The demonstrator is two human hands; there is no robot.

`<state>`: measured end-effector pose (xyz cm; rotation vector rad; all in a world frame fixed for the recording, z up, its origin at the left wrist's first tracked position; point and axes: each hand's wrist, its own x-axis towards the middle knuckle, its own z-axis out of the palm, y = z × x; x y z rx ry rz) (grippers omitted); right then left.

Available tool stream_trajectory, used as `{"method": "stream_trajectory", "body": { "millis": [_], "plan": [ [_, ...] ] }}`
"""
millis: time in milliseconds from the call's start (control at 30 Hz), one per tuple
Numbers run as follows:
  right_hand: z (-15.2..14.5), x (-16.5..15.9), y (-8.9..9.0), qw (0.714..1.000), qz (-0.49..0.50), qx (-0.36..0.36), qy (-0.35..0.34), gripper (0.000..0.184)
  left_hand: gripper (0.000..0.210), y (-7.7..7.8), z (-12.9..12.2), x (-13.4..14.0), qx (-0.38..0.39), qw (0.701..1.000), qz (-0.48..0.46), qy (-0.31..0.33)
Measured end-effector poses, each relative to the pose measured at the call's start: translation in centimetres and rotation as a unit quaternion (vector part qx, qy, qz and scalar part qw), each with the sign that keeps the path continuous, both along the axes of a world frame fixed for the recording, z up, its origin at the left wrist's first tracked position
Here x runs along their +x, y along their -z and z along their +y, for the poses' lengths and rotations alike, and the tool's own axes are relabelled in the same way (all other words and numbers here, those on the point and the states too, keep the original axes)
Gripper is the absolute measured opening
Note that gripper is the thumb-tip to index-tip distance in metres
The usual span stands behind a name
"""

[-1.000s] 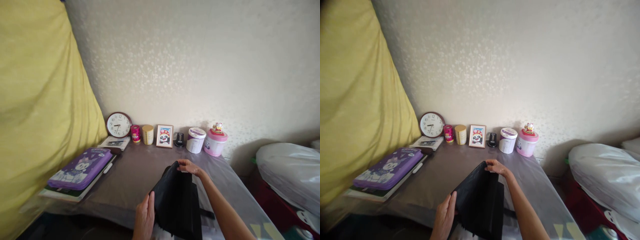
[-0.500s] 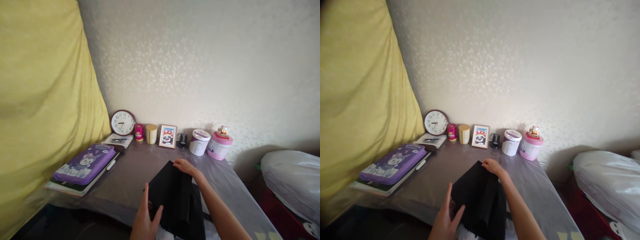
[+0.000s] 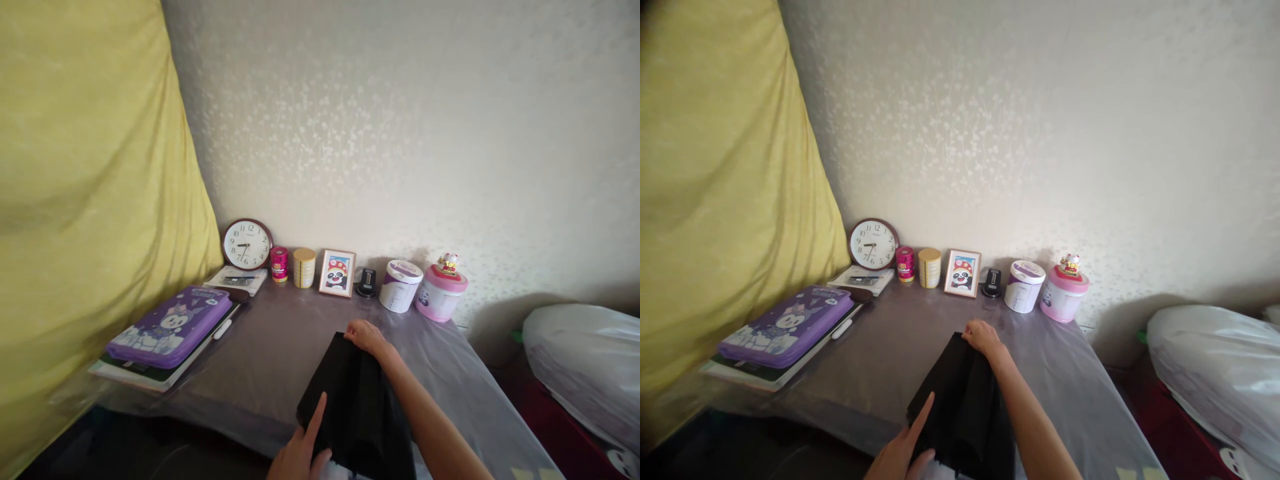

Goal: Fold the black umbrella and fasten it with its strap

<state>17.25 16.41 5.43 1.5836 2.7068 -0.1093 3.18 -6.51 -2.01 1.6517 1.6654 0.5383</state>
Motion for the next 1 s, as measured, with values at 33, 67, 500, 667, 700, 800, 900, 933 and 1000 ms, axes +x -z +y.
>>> {"method": "stream_trajectory", "body": {
  "millis": [33,67,500,667,700,800,900,933,1000],
  "plan": [
    [-0.2,-0.1,-0.1,1.0,-0.005,0.007,0.001,0.018,0.067,0.2,0.0,0.1,0.003,1.0,0.003,0.003],
    [-0.5,-0.2,-0.4,1.0,-0.008,0.017,0.001,0.018,0.065,0.4,0.0,0.1,0.005,1.0,0.008,0.003],
    [-9.9,-1.6,0.4,0.968,-0.006,0.022,-0.25,0.027,0.066,0.9,0.4,0.9,-0.035,0.997,0.064,-0.018],
    [-5.5,-1.6,1.0,0.984,-0.038,0.011,-0.174,0.029,0.063,1.1,0.4,1.1,-0.045,0.995,0.087,-0.016],
    [-4.5,-1.6,0.9,0.986,-0.041,0.001,-0.16,0.029,0.063,1.2,0.5,1.1,-0.045,0.995,0.091,-0.014],
    [-1.8,-1.2,0.4,0.993,-0.038,-0.026,-0.107,0.029,0.063,1.3,0.5,1.1,-0.043,0.994,0.097,-0.017],
    [0.3,0.2,-0.6,0.999,-0.003,-0.016,-0.041,0.03,0.061,1.4,0.4,1.0,-0.048,0.995,0.085,-0.02],
    [0.8,1.0,-1.1,1.0,0.017,-0.007,-0.02,0.032,0.061,1.4,0.3,0.9,-0.048,0.996,0.079,-0.018],
    [1.4,2.7,-2.2,0.998,0.064,0.01,0.004,0.035,0.062,1.4,0.1,0.8,-0.041,0.996,0.075,-0.015]
  ]
}}
